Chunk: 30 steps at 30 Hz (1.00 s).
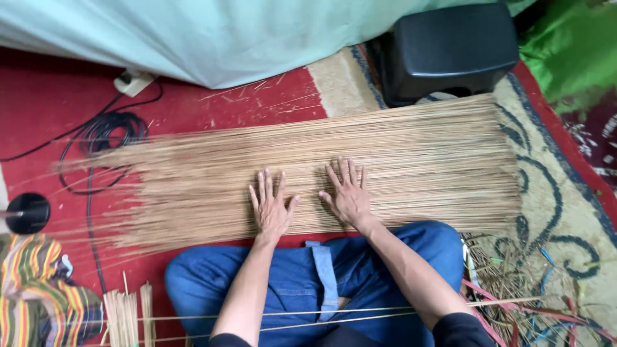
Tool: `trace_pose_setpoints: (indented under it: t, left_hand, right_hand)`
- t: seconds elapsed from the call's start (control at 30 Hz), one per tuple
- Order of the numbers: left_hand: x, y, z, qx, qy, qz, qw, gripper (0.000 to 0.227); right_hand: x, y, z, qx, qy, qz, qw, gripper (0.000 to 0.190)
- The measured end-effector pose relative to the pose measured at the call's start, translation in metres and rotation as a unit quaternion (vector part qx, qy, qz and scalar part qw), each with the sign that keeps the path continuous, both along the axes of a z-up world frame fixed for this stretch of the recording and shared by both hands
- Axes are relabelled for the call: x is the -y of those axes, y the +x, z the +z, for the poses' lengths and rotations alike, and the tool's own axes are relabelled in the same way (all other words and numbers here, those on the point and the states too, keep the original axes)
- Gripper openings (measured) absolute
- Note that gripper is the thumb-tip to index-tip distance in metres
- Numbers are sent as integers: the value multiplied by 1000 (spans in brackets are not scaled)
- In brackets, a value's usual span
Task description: Spreading out and sorting a large bundle of thin wooden sticks on a rug.
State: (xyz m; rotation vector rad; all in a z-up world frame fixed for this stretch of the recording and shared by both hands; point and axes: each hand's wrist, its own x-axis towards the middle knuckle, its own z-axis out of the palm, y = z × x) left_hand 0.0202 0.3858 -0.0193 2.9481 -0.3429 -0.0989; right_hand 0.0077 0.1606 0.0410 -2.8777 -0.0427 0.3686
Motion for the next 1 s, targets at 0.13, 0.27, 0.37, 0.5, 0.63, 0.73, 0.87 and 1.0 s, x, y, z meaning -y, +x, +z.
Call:
trace_pose_setpoints:
  t: [0.13,0.27,0.37,0.5,0.63,0.73,0.87,1.0]
  left_hand:
    - [-30,-7,-15,4,4,162,987,80]
    - [-28,-5,-15,-36,-4,191,981,84]
    - [-28,-5,-6,-56,5,189,980,85]
    - [-23,-15,18,-154,55,184,969,87]
    - [-26,-27,20,-174,49,173,968,86]
    - [-21,-31,26,-179,64,165,968,86]
    - [-19,-29,28,-130,45,68,988,74]
    - [-15,-25,6,-102,33,15,994,72]
  right_hand:
    - [-19,-9,-23,19,-57,-13,998,79]
    - [-16,-12,-34,48,-48,-35,997,84]
    - [-17,-15,-39,51,-35,-45,997,85]
    - [-16,-25,-43,18,-43,-46,998,90]
    - [-14,-46,-51,7,-52,-44,998,92]
    - [-10,-51,-45,2,-47,-46,998,92]
    - [-8,-52,-39,-2,-46,-70,997,95]
    - [-6,-45,-40,-23,-41,-68,997,98]
